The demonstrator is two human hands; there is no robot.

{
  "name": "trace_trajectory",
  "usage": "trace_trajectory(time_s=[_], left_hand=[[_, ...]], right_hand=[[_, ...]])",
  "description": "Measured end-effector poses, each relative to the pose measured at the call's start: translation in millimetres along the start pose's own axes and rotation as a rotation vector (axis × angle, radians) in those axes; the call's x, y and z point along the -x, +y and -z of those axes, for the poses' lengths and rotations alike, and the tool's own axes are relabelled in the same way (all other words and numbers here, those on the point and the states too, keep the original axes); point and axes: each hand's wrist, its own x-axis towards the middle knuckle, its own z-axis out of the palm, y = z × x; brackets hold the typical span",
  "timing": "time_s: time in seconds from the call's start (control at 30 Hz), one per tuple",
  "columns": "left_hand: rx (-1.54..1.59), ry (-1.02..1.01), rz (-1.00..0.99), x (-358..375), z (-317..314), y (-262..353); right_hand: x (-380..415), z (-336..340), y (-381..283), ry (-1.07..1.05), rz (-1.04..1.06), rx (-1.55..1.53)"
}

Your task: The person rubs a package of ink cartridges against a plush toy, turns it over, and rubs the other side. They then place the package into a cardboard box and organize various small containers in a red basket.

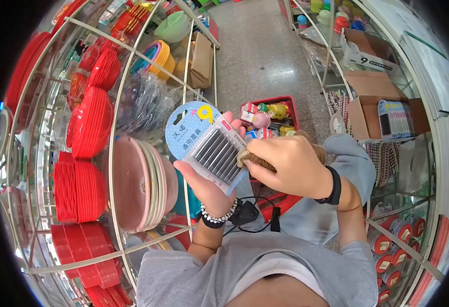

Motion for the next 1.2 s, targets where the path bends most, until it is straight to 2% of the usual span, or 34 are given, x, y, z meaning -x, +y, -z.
trace_trajectory(time_s=[0.2,0.27,0.4,0.47,0.5,0.7,0.77,0.87,0.97,1.03,1.2], left_hand=[[0.043,-0.019,0.0,-0.9,-0.1,-2.3],[-0.005,-0.128,-0.022,-0.4,4.4,-6.9],[-0.035,-0.209,0.025,4.4,1.7,-7.6],[-0.09,-0.144,0.036,7.8,1.1,-7.3],[-0.144,-0.082,0.042,9.4,0.6,-6.5],[-0.102,-0.095,0.004,6.7,-0.2,-7.6],[-0.101,-0.118,-0.037,6.0,-0.5,-7.7],[-0.149,-0.091,0.009,6.2,-4.1,-3.9],[-0.162,-0.024,-0.032,7.3,-6.3,-3.3],[-0.132,-0.104,-0.038,5.2,-5.1,-1.9],[-0.163,-0.138,-0.034,6.3,-4.4,-6.9]], right_hand=[[2.1,1.7,-6.7,-0.008,-0.004,-0.043],[3.4,1.8,-7.4,0.022,0.002,-0.032],[3.8,5.1,-5.0,0.07,-0.005,0.04],[0.9,6.0,-2.6,0.225,-0.029,-0.012],[0.5,5.6,-1.2,0.224,-0.029,-0.012],[4.4,-3.0,-5.0,0.192,-0.017,0.079],[8.5,-13.2,-9.9,0.19,0.124,0.065],[10.1,-12.1,-13.3,0.156,0.11,0.04],[5.2,-2.9,-6.8,0.147,0.07,0.022],[2.5,1.0,-5.7,0.196,-0.049,0.049],[9.7,-4.3,-15.2,0.124,0.057,0.002]])
